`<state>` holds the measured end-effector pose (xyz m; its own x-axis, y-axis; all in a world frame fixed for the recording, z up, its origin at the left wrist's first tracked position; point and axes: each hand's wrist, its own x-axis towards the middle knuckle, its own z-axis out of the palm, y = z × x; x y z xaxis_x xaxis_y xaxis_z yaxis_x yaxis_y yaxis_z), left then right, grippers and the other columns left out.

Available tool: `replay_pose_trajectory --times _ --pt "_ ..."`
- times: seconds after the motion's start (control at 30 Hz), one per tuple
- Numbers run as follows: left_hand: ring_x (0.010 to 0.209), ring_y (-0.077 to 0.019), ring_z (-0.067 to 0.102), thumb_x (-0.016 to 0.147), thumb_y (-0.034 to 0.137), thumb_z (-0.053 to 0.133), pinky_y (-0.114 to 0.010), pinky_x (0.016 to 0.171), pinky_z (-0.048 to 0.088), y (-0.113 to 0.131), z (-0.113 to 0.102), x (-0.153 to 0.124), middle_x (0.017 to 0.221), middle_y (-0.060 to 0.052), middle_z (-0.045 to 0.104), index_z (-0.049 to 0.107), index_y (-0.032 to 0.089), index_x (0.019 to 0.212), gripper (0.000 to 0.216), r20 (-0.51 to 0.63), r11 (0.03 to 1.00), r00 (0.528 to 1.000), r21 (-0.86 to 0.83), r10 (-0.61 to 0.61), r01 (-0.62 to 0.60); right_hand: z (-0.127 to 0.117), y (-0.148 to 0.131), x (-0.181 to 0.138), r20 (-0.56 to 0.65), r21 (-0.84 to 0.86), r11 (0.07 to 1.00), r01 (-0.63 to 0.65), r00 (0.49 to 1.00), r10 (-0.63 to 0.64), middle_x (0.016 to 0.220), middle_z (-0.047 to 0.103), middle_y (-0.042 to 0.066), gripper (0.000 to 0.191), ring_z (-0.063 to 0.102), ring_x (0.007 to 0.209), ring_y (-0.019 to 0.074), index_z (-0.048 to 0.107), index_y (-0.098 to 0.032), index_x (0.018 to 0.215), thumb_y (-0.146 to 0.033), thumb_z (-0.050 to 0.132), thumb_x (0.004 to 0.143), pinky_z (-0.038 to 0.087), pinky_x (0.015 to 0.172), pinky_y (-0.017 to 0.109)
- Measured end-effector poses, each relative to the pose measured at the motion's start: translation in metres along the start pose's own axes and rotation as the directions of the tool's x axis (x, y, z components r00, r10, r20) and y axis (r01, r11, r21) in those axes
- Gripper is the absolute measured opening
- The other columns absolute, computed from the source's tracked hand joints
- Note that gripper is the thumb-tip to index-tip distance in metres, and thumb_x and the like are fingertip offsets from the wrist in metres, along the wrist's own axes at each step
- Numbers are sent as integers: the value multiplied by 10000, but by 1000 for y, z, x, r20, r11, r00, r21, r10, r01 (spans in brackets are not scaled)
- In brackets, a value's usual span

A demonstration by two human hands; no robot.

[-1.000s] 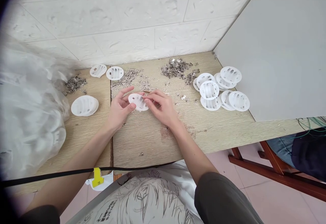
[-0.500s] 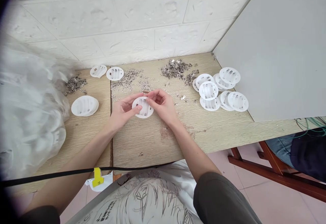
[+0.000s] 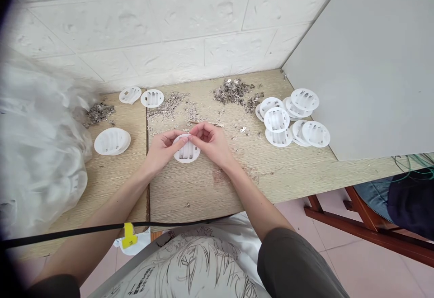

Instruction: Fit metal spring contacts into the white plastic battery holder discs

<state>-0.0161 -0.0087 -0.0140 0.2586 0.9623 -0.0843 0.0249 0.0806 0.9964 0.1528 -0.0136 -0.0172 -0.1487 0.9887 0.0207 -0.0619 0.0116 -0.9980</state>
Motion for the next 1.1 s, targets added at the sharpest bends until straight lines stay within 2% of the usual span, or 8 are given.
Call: replay_pose_trajectory --times 0.17,0.5,0.77,1.1 --pt "665 -145 643 748 418 768 -275 616 528 0 1 0 754 -21 719 727 179 828 255 -20 1000 1000 7 0 1 1 -1 0 6 -9 1000 15 1000 -15 774 623 3 318 575 695 136 626 -211 823 -471 786 735 505 635 301" --pt "676 -152 634 725 334 757 -288 643 515 0 2 0 755 -21 713 725 173 820 190 -42 1000 999 -13 -18 18 1 -1 0 16 -65 996 57 998 -57 773 628 9 289 569 688 137 635 -208 833 -458 763 764 487 625 293" --pt "594 -111 553 695 287 731 -240 564 433 3 4 -3 679 7 660 713 164 778 150 -98 997 995 66 -20 27 0 -2 -1 46 -69 994 90 995 -87 775 631 15 308 575 692 132 641 -195 820 -471 768 768 486 639 286" --pt "673 -138 617 746 354 755 -268 615 501 -1 2 -2 799 -21 719 746 199 894 215 -95 998 994 42 50 -46 0 -2 -1 -26 -1 993 119 993 -119 815 639 18 229 593 753 142 649 -208 833 -403 757 782 514 717 305"
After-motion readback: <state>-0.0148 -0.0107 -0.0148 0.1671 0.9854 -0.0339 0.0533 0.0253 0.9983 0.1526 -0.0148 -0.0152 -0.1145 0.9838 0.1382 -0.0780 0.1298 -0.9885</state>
